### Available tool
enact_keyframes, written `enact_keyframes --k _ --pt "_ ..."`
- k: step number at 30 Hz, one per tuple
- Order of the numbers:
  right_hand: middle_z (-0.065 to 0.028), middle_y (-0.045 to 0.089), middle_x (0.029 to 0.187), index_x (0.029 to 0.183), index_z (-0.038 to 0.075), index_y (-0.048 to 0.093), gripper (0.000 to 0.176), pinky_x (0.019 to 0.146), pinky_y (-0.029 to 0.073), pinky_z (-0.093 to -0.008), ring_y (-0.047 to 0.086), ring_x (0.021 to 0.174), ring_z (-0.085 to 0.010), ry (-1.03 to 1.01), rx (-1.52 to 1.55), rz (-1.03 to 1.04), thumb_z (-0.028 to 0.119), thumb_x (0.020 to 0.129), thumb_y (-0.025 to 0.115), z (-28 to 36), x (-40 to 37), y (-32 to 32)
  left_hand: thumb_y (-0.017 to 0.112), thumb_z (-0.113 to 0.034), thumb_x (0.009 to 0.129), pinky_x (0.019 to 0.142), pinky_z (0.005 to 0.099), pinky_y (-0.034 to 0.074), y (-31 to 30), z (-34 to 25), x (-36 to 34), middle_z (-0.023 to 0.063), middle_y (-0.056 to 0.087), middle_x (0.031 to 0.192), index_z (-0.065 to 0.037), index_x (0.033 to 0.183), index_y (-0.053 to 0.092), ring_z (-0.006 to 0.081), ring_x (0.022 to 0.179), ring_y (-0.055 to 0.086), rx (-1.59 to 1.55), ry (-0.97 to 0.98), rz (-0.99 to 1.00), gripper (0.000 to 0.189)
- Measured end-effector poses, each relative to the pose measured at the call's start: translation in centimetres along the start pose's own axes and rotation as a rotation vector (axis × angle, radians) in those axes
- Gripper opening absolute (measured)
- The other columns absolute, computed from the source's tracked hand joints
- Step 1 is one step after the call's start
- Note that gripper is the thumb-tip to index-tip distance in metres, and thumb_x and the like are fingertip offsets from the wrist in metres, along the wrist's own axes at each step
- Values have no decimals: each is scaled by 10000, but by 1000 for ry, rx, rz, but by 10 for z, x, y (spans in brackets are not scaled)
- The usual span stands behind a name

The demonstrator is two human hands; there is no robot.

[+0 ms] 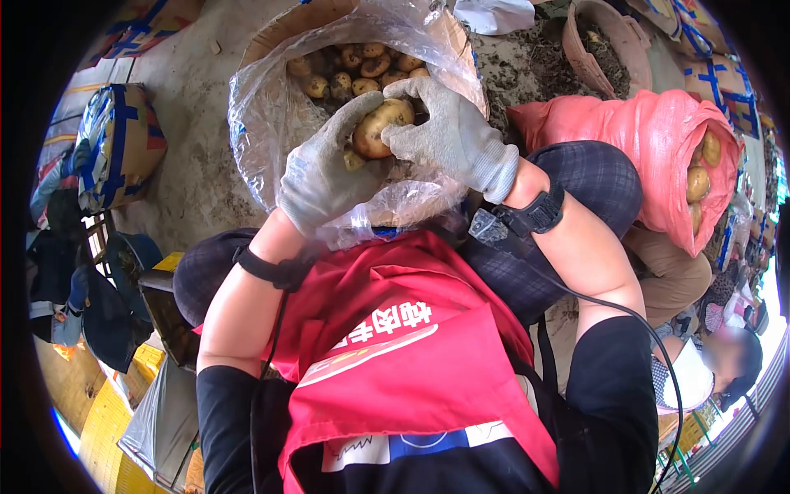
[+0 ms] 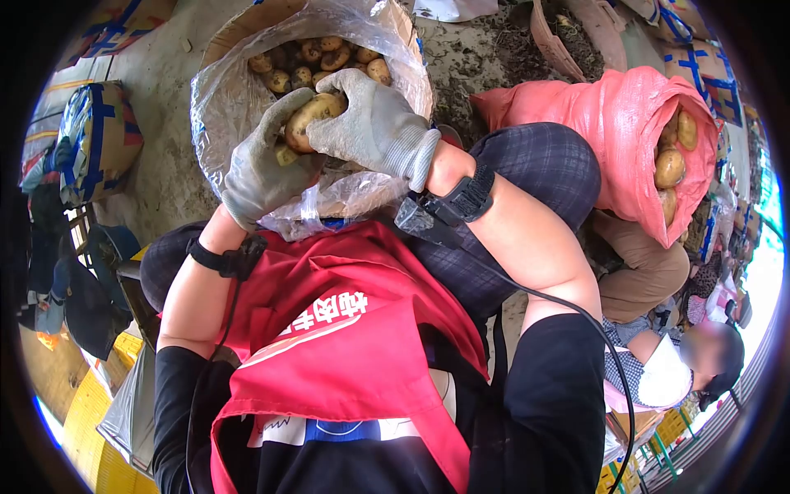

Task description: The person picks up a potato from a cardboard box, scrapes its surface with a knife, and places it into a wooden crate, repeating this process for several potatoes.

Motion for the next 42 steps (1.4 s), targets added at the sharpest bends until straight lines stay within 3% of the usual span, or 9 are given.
enact_keyframes --k 9,12,15,18,21,31,34,35,42 --pt "-162 683 1152 1233 14 651 535 916 547 -341 671 1066 -229 -16 -14 -87 184 756 820 3 -7 -2 851 -154 794 919 380 593 -2 -6 -1 177 728 1198 -110 1431 562 284 1088 736 5 80 32 701" --pt "-98 703 1109 1179 -12 628 381 900 550 -305 662 1019 -165 -64 155 -230 16 814 734 -39 5 0 832 -171 822 937 372 581 -6 8 -2 172 728 1207 -108 1464 525 267 1097 733 -231 -33 8 715" --pt "-209 745 1030 1237 31 642 446 891 566 -357 729 985 -307 -158 175 -204 137 819 756 -20 7 -15 827 -194 834 941 376 576 -14 7 2 165 726 1216 -103 1474 511 254 1095 729 -220 -7 -4 720" --pt "-111 696 1166 1335 -43 581 472 921 549 -295 655 1070 -175 42 326 -9 62 897 721 -14 4 0 826 -217 838 927 386 583 -19 4 3 167 731 1205 -123 1478 510 269 1084 736 -151 -20 -33 720" --pt "-225 713 1215 1394 1 588 703 951 566 -374 715 1108 -318 -167 206 -128 378 834 785 -16 6 11 832 -223 812 848 417 611 -12 6 1 181 750 1101 -181 1471 520 350 985 751 68 -127 -2 731" --pt "-157 754 1022 1234 9 688 423 802 585 -345 736 909 -241 -112 -199 -178 206 865 750 4 -3 1 841 -235 794 812 425 618 -5 -2 -1 179 753 1072 -164 1460 532 357 962 752 134 -5 27 737" --pt "-85 751 971 1166 2 718 294 736 558 -269 693 830 -127 145 253 -49 93 890 684 -36 10 6 839 -236 802 853 413 610 -7 -3 0 182 750 1103 -131 1456 533 343 1010 751 60 -8 31 731" --pt "-30 735 939 1127 -1 735 253 716 525 -211 638 787 -59 10 212 -119 12 914 600 -28 11 0 842 -236 803 871 403 604 -9 0 1 180 750 1115 -118 1451 536 323 1028 751 -14 -3 17 727" --pt "-47 748 922 1148 4 735 238 739 533 -256 643 803 -66 54 158 -154 153 1015 606 1 9 -26 752 -122 909 1081 357 479 -15 12 5 117 573 1412 -13 1538 382 218 1267 587 -768 -203 73 738"
Point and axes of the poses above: each hand's wrist, its own x-axis towards the middle knuckle, its own y-axis out of the palm, z = x × y, the point moved 8 cm from there along x, towards the middle knuckle
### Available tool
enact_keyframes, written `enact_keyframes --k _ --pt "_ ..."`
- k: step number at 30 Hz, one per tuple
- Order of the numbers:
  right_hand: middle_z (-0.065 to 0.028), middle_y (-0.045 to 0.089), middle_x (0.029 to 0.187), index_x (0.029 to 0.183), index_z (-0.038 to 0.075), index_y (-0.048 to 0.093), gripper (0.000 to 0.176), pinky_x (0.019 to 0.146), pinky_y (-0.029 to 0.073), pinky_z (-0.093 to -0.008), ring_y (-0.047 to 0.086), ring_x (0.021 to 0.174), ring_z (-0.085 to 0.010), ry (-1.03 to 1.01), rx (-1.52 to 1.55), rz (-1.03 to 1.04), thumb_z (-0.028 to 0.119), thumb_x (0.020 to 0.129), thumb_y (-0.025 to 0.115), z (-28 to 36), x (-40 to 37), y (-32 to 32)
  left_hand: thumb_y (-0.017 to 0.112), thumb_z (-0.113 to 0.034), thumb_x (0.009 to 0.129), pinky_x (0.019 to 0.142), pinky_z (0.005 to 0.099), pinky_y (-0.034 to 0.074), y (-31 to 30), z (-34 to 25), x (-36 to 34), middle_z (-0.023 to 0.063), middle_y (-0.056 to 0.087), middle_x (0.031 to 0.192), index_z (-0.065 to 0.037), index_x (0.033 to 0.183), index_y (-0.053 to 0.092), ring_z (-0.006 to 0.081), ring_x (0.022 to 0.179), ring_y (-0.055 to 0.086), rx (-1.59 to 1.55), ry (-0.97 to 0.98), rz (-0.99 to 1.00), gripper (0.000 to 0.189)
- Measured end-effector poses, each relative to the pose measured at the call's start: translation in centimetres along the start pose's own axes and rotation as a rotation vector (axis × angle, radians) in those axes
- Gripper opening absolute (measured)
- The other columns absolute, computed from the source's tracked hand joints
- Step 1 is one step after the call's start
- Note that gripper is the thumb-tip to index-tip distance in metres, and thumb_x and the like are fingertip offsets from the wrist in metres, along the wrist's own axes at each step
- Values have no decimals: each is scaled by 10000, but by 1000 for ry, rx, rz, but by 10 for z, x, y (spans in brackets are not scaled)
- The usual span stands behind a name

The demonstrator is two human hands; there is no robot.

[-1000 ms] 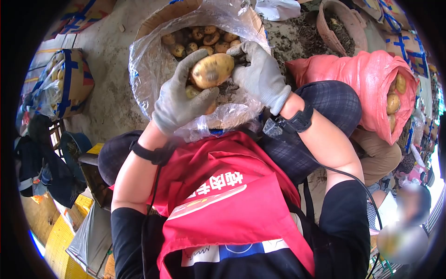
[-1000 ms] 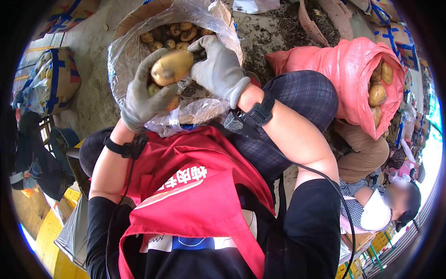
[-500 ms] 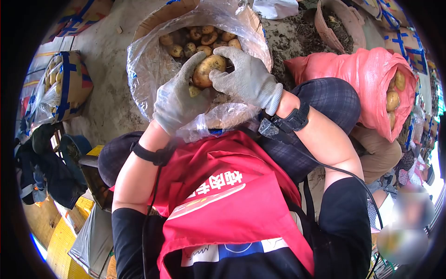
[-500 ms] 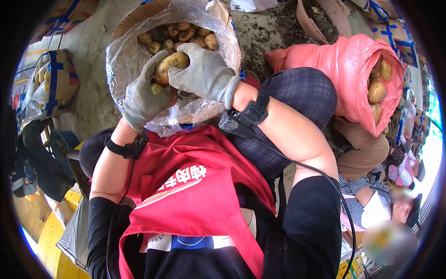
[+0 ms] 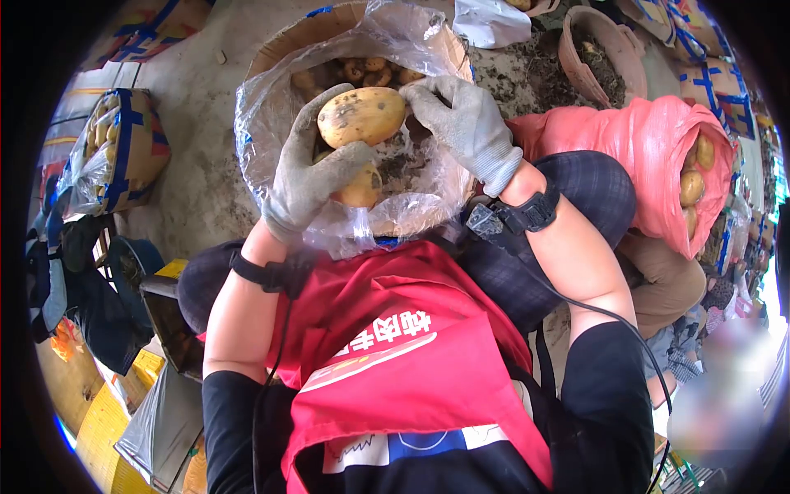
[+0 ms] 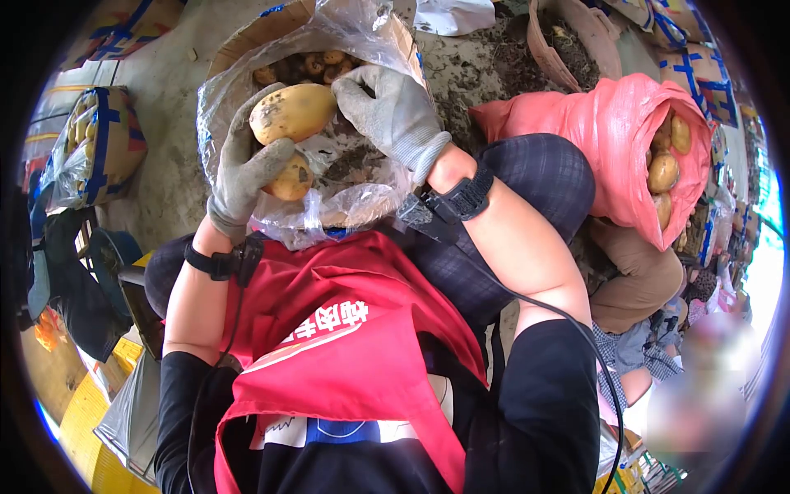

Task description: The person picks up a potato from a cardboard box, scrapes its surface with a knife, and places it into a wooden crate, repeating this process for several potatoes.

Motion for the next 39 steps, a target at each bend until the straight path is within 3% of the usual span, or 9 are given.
enact_keyframes --k 2,3,6,10,12,29,31,34,39 --pt "-73 749 871 1135 16 736 291 702 562 -297 679 737 -137 -46 -64 45 270 1014 659 -20 9 4 734 -66 907 1091 357 468 -4 -1 0 131 563 1425 -18 1548 375 208 1294 563 -139 -17 -17 736" --pt "-79 744 950 1174 4 715 309 745 564 -291 677 805 -130 -365 -49 18 262 1016 656 -7 6 7 725 -42 907 1117 360 443 -5 -1 -1 132 524 1464 -25 1568 347 206 1332 529 -140 -28 11 762" --pt "-79 710 1138 1260 -17 666 336 875 552 -270 646 989 -99 -373 305 149 208 1010 666 14 -6 11 745 -64 896 1134 364 424 4 2 -1 123 501 1487 -35 1584 324 211 1347 517 -138 -18 13 807" --pt "-29 705 1069 1233 -3 687 271 849 541 -249 636 944 -73 -164 483 107 80 975 666 5 -5 12 758 -67 899 1149 357 413 0 12 5 125 487 1503 -50 1603 295 211 1364 500 -107 -57 71 842" --pt "-46 682 1217 1301 -11 639 306 987 517 -285 632 1104 -131 -51 535 174 62 1004 624 -12 -1 10 762 -61 899 1143 360 429 0 6 5 128 494 1497 -50 1592 311 216 1349 519 -49 -20 92 827" --pt "-23 710 1121 1271 44 693 311 863 547 -264 634 1014 -95 -37 366 113 236 1032 642 -9 -9 6 838 -54 806 1078 376 492 11 -7 -14 113 565 1398 -45 1520 406 204 1268 576 -10 -11 62 835" --pt "-57 722 1123 1281 52 685 345 874 550 -279 656 1027 -119 119 572 313 290 1046 598 -9 -13 18 811 -70 812 1028 359 518 8 -35 -24 112 596 1358 -45 1503 427 202 1196 619 -99 27 27 792" --pt "-109 696 1251 1445 50 547 491 937 551 -342 687 1103 -219 253 799 467 315 1033 573 -23 -13 37 677 -397 939 881 333 571 -29 -114 -82 147 632 1333 7 1465 493 192 1046 690 99 192 -109 688" --pt "-135 673 1305 1456 8 512 494 1002 555 -399 680 1166 -257 202 862 623 135 984 581 -43 -17 43 620 -259 1008 1011 342 518 -144 -191 -262 204 466 1520 -1 1533 387 256 1249 586 250 445 -541 630"
Point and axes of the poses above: each hand's wrist, its own x-axis towards the middle knuckle, its own y-axis out of the palm, z = x × y, the point moved 8 cm from there along x, towards the middle knuckle
